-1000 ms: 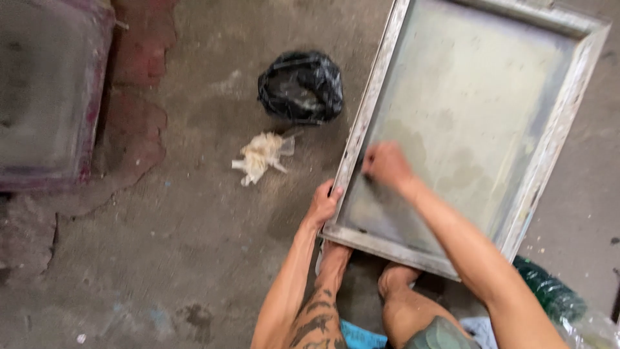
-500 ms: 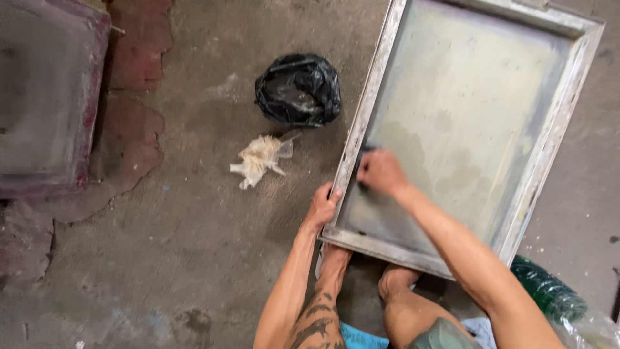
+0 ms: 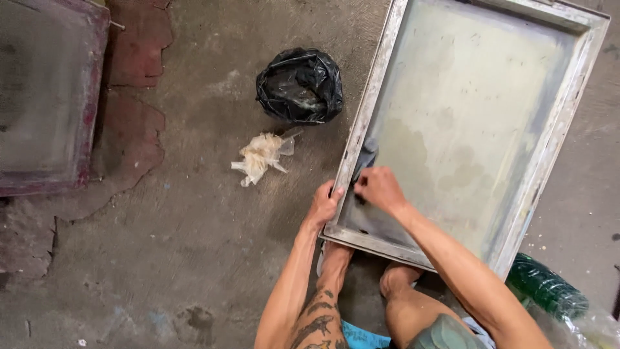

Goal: The person cleans a rectangular screen frame with a cloth, repeatedly wiping the surface and edges. They pour liquid from a green bottle onto the cloth and continue scrubbing the frame while holding it with the other hand.

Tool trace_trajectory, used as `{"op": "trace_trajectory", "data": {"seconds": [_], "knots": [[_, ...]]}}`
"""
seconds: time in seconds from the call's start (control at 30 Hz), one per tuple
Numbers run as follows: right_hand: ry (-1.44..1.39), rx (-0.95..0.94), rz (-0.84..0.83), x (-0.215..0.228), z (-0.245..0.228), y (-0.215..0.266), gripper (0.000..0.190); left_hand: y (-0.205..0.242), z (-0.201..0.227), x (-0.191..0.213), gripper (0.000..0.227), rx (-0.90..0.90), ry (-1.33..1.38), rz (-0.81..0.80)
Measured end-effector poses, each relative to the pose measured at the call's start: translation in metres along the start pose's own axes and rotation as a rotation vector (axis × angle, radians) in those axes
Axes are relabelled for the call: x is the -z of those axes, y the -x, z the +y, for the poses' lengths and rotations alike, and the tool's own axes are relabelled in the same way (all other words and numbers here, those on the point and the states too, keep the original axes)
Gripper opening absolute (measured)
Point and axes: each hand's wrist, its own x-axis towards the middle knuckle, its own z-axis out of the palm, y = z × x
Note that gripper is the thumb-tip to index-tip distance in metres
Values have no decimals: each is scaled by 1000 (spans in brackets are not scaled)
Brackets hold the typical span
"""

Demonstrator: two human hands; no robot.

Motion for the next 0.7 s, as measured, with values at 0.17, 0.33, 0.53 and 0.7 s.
{"op": "trace_trajectory", "data": {"seconds": [0.17,0.33,0.53,0.7], "knots": [[-27,-44,78,1,3,2,18,11,11,-2,48,-1,-19,-4],[-41,-79,152,7,6,-12,17,-1,4,-1,49,40,-18,9],[63,-61,197,34,5,-36,18,-5,4,-1,45,-7,3,22],[8,-78,395,69,59,-111,9,3,17,-1,44,-24,3,31]]}}
